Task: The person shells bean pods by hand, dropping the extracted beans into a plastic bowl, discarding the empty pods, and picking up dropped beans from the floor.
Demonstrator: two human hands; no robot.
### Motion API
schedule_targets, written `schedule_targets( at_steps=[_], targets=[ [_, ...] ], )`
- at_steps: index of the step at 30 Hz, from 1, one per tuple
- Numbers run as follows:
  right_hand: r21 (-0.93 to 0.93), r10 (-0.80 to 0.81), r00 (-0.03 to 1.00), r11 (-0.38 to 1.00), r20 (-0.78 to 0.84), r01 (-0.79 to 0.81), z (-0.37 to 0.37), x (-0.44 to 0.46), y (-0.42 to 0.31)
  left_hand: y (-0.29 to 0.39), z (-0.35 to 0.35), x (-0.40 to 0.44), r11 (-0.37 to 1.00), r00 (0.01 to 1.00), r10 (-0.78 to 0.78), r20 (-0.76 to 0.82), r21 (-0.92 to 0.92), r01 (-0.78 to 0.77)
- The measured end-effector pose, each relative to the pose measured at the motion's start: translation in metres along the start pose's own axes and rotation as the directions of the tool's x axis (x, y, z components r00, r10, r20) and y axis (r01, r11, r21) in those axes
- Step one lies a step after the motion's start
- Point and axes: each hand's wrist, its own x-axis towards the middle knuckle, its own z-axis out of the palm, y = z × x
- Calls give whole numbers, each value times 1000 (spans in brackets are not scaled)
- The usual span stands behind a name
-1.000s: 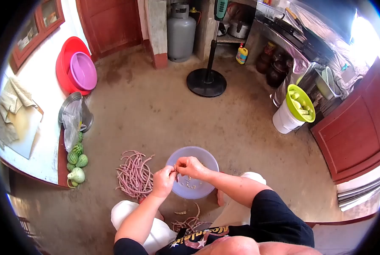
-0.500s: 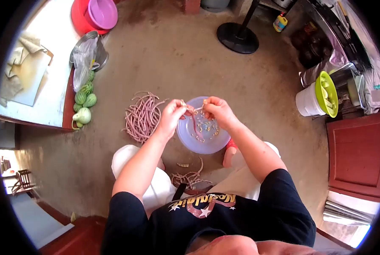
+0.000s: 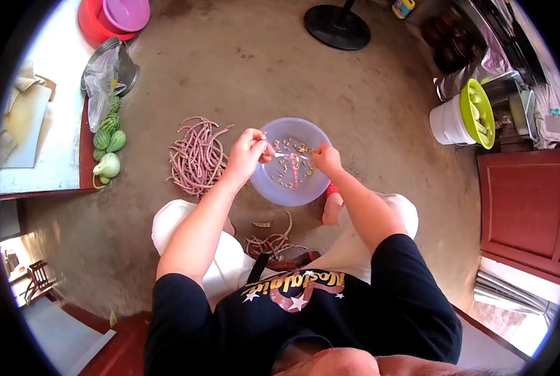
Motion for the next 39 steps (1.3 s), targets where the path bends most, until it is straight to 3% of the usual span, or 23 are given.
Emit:
schedule_targets(
  at_steps=[2, 5, 9, 12, 15, 19, 21, 23, 24, 26, 27, 28, 29, 30, 32, 33, 34, 35, 38, 39],
  targets=[
    [-89, -21, 990, 996, -139, 8, 16, 1, 15, -1, 2, 1, 999, 1000, -13, 5, 36, 13],
    [-197, 19, 989, 979, -149, -48, 51, 8, 58, -1, 6, -3, 995, 999, -44, 15, 86, 42],
    [-261, 70, 992, 961, -104, -95, 69, 5, 73, -3, 7, -8, 996, 997, -70, 22, 55, 69],
    [-344, 55, 992, 934, -118, -92, 79, 12, 83, 5, 0, -9, 1000, 1000, 5, -12, 1, -5],
    [-433, 87, 996, 897, -27, -90, 92, 16, 92, 22, -2, -11, 999, 997, 46, -61, 28, -44],
    [-535, 52, 998, 844, 34, -26, 83, 18, 83, 46, -8, -13, 978, 975, 174, -135, -90, -187],
    [-566, 74, 995, 824, 70, -21, 84, 16, 83, 49, -10, -14, 980, 974, 162, -159, -93, -179],
    [-393, 142, 990, 910, 0, -130, 96, 29, 94, 46, -5, -14, 999, 988, -27, -154, -49, 20],
    [-404, 137, 991, 907, 5, -123, 100, 32, 94, 32, -5, -10, 999, 993, -42, -109, 6, 43],
    [-226, 18, 984, 972, -175, -57, 104, 37, 86, 3, -5, -8, 993, 995, -100, -26, 59, 102],
    [-232, 12, 985, 971, -174, -53, 95, 37, 74, -6, -3, -9, 989, 991, -135, 7, 54, 135],
    [103, 163, 987, 981, -1, -162, 73, 34, 53, -16, -1, -8, 981, 987, -160, 3, 108, 159],
    [400, 245, 946, 861, 213, -313, 55, 31, 34, -21, 1, -8, 969, 982, -187, -2, 162, 185],
    [453, 202, 953, 844, 225, -286, 42, 28, 22, -23, 4, -8, 969, 981, -192, -5, 156, 190],
    [496, 99, 982, 852, 162, -168, 34, 40, 30, -36, 10, -8, 916, 999, -28, 17, 401, 19],
    [486, 45, 994, 869, 102, -89, 44, 37, 45, -49, 8, -5, 808, 999, 23, 33, 588, -38],
    [565, 87, 985, 809, 152, -159, 30, 14, 28, -46, 12, -9, 731, 988, 129, 84, 665, -152],
    [639, 110, 977, 742, 183, -204, 0, 1, -5, -44, 16, -12, 626, 986, 123, 116, 762, -168],
    [636, 102, 967, 737, 232, -230, -27, -26, -28, -55, 20, -17, 554, 969, 146, 200, 795, -247],
    [634, 103, 969, 740, 223, -224, -35, -33, -34, -56, 21, -16, 453, 965, 128, 230, 852, -263]
  ],
)
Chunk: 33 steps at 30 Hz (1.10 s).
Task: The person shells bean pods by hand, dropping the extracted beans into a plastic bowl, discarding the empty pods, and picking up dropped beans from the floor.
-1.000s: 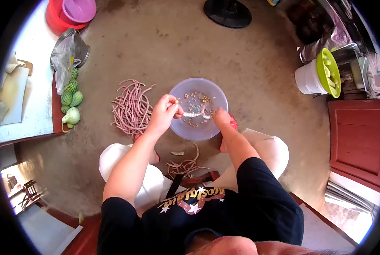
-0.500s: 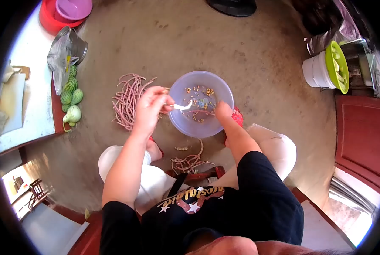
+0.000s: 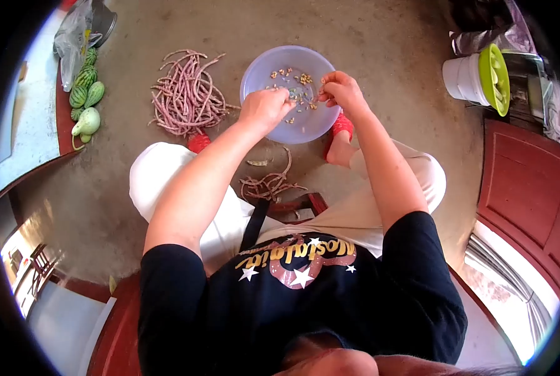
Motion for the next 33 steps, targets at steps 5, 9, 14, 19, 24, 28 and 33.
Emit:
schedule_targets(
  at_steps=[5, 9, 14, 19, 24, 28, 33],
  targets=[
    [-43, -64, 991, 997, 122, 69, 4, -51, -28, -18, 10, 10, 934, 990, -124, 63, -329, 138],
    [-32, -71, 970, 996, 234, 80, 14, -76, -33, -17, -7, 11, 560, 893, -274, 356, -696, 449],
    [52, -10, 954, 999, 299, -5, 37, -93, -28, -15, -24, -1, 521, 862, -231, 451, -691, 501],
    [218, -49, 925, 975, 377, -37, 52, -88, -25, 0, -33, -21, 516, 841, -142, 522, -686, 513],
    [246, -67, 916, 968, 395, -36, 61, -76, -10, -7, -35, -34, 455, 836, -115, 537, -719, 525],
    [209, -36, 910, 976, 412, -56, 73, -82, -7, -15, -23, -38, 595, 896, -133, 424, -689, 415],
    [206, 29, 935, 973, 354, -108, 69, -66, 1, -4, -20, -25, 891, 974, -174, 145, -398, 219]
  ],
)
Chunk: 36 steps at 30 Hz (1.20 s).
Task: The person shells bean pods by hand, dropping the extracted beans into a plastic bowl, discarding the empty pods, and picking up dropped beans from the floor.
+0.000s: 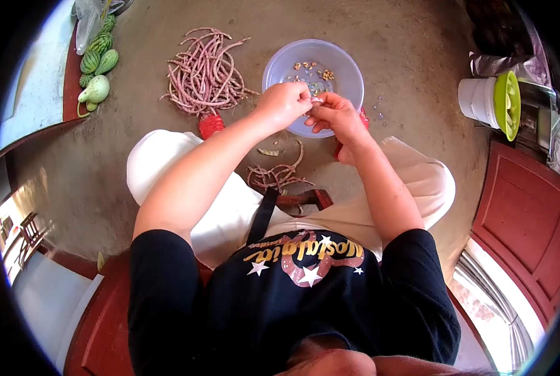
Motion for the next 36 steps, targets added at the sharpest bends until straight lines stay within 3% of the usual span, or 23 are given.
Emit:
schedule_targets(
  at_steps=[5, 8, 10, 11, 12, 13, 14, 15, 16, 17, 18, 19, 20, 21, 23, 24, 25, 27, 28, 31, 33, 36],
  targets=[
    [108, 60, 997, 992, 53, -65, -28, 19, 12, 4, -2, -3, 993, 999, 36, -25, 111, -33],
    [-274, 32, 999, 962, 25, -24, -40, 26, 19, -4, -9, -8, 984, 996, 70, -61, 169, -59],
    [-330, 25, 998, 943, -54, -41, -52, 35, 32, -2, -18, -15, 981, 993, 103, -53, 172, -92],
    [-396, 1, 994, 917, -113, -46, -57, 39, 39, -1, -20, -24, 976, 999, 48, 12, 213, -50],
    [-742, -149, 973, 670, -177, -32, -62, 39, 47, 2, -20, -34, 966, 997, -9, 75, 257, -10],
    [-739, -140, 973, 672, -181, -41, -65, 40, 57, 6, -17, -43, 945, 984, -97, 147, 324, 45],
    [-914, -460, 876, 402, -146, 59, -68, 42, 70, 4, -13, -53, 935, 953, -160, 256, 349, 63],
    [-995, -710, 704, 73, -6, 66, -70, 43, 79, -1, -7, -62, 924, 906, -223, 360, 373, 79],
    [-995, -701, 713, 72, -5, 65, -66, 43, 84, -16, 4, -74, 933, 866, -234, 442, 352, 73],
    [-953, -554, 832, 257, -8, 162, -57, 41, 90, -28, 12, -85, 941, 820, -242, 519, 331, 68],
    [-869, -392, 920, 447, 25, 214, -50, 37, 94, -24, 15, -97, 886, 827, -266, 495, 463, 8],
    [-666, -2, 999, 746, 39, 27, -45, 32, 103, -6, 4, -99, 882, 797, -316, 515, 469, 47],
    [-599, 323, 944, 769, 64, -223, -46, 30, 124, 2, -4, -100, 885, 853, -243, 461, 465, 0],
    [-827, 248, 947, 561, 205, 32, -61, 35, 168, 7, -12, -101, 884, 898, -166, 407, 466, -47],
    [-960, 254, 950, 256, 180, 113, -69, 37, 225, 19, -37, -94, 914, 952, -59, 300, 399, -69],
    [-965, 149, 958, 133, 246, 227, -83, 38, 267, 25, -50, -90, 909, 977, -7, 215, 408, -84],
    [-964, 162, 955, 136, 250, 229, -82, 35, 283, 30, -62, -88, 903, 991, 45, 130, 419, -96],
    [-973, 260, 944, -56, 201, 222, -75, 41, 298, 38, -80, -84, 902, 999, 39, 33, 430, -50],
    [-971, 264, 941, -51, 212, 233, -74, 44, 301, 39, -84, -83, 899, 998, 42, -50, 438, -15],
    [-945, 343, 892, -34, 295, 326, -64, 34, 313, 40, -89, -74, 901, 999, 43, -20, 432, -30],
    [-858, 380, 805, -53, 455, 510, -71, 35, 319, 40, -85, -69, 908, 1000, 27, -15, 419, -18],
    [-784, 386, 739, -59, 553, 618, -71, 30, 326, 40, -81, -60, 900, 1000, -2, 27, 436, -10]
  ],
)
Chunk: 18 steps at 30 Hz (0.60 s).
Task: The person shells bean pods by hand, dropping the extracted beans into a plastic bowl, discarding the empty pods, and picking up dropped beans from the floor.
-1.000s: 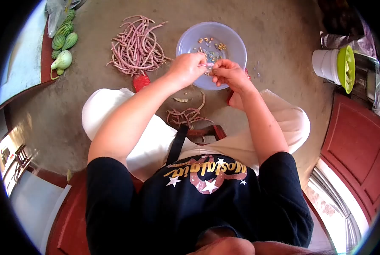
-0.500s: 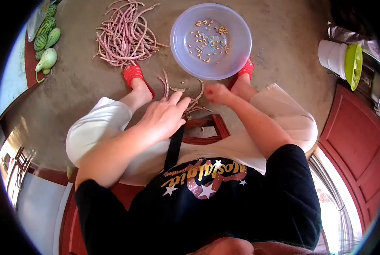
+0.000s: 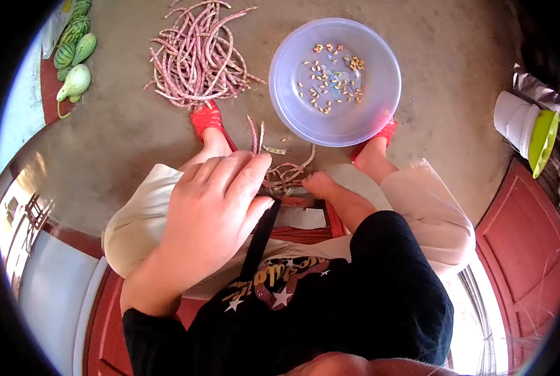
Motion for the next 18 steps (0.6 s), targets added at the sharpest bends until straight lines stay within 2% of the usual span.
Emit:
schedule_targets(
  at_steps=[4, 6, 7, 9, 12, 13, 15, 18],
  targets=[
    [9, 25, 997, 1000, 72, -26, -4, 0, -6, 4, 5, 6, 999, 1000, 26, -11, 31, -25],
    [56, 134, 991, 990, -10, -133, -23, 1, -13, 7, 4, 7, 1000, 997, -6, 79, 22, 4],
    [60, 136, 991, 989, -11, -135, -41, 0, -18, 7, 5, 6, 1000, 997, -4, 83, 22, 2],
    [212, 193, 960, 966, -201, -150, -80, 12, -17, 4, 7, 4, 997, 997, 70, -21, 21, -69],
    [207, 245, 928, 960, -280, -190, -104, 54, -1, 5, -2, 3, 998, 999, 40, -29, 53, -39],
    [192, 223, 925, 967, -307, -170, -109, 68, 3, 3, 0, 1, 996, 994, 67, -81, 67, -62],
    [59, 268, 927, 963, -261, -262, -115, 86, 6, 4, 0, -1, 996, 998, 61, -32, 70, -59],
    [-85, 183, 970, 977, -158, -198, -120, 94, 8, 4, 6, -4, 998, 999, 53, -1, 41, -53]
  ],
)
